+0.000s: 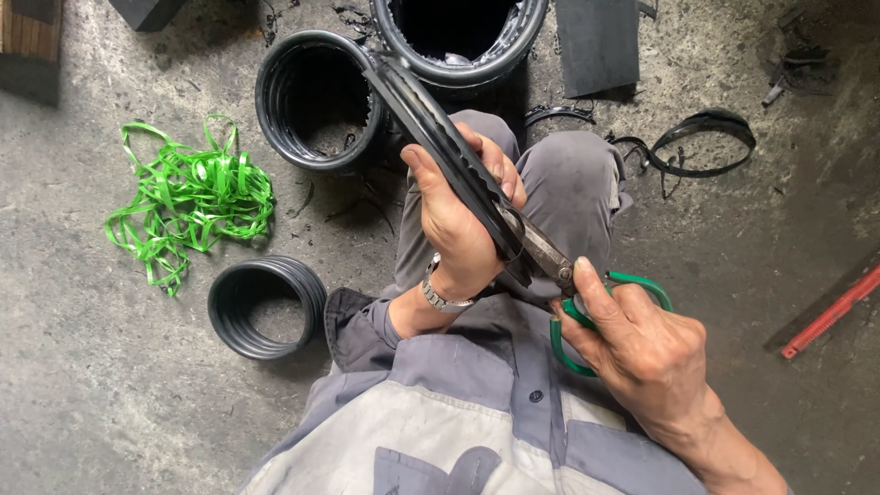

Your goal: The person sits on the workshop floor and cuts black rubber rings into strips using green-handled shears, rotating each ring by hand as they cut along it. Cut pieces and green plastic scraps accumulate on the floor around them as they work through the rings one at a time.

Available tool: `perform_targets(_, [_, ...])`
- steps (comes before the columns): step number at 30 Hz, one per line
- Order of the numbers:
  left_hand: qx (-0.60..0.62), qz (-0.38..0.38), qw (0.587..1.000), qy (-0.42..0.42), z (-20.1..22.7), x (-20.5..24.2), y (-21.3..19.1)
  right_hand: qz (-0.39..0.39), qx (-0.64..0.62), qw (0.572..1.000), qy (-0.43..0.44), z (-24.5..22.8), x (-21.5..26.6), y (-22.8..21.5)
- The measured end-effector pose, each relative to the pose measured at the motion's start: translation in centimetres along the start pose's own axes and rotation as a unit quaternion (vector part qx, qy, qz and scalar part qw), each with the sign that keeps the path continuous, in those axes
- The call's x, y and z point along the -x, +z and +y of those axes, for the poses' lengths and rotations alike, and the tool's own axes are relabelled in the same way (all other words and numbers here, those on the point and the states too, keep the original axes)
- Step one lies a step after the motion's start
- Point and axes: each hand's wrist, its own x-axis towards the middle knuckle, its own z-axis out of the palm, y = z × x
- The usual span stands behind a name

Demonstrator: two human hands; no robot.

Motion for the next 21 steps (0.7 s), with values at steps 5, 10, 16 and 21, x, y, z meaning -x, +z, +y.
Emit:
perform_targets(5, [0.012,0.001,1.000,-0.020,-0.6,0.0,-0.7,-0.005,0.003,1.000,0.005,-0.1,-0.1,0.1])
perform_targets(10, [0.012,-0.002,1.000,-0.013,-1.3,0.2,-1.1,-0.010,0.009,1.000,0.009,-0.1,-0.2,0.4])
perform_targets(16, [-0.009,-0.005,1.000,-0.018,-1.9,0.7,-1.2,-0.016,0.021,1.000,0.015,-0.2,-0.8,0.3])
perform_targets(21, [0.001,-0.001,0.999,-0.048,-3.0,1.5,-1.8,-0.025,0.020,0.999,0.034,-0.4,-1.4,-0.2])
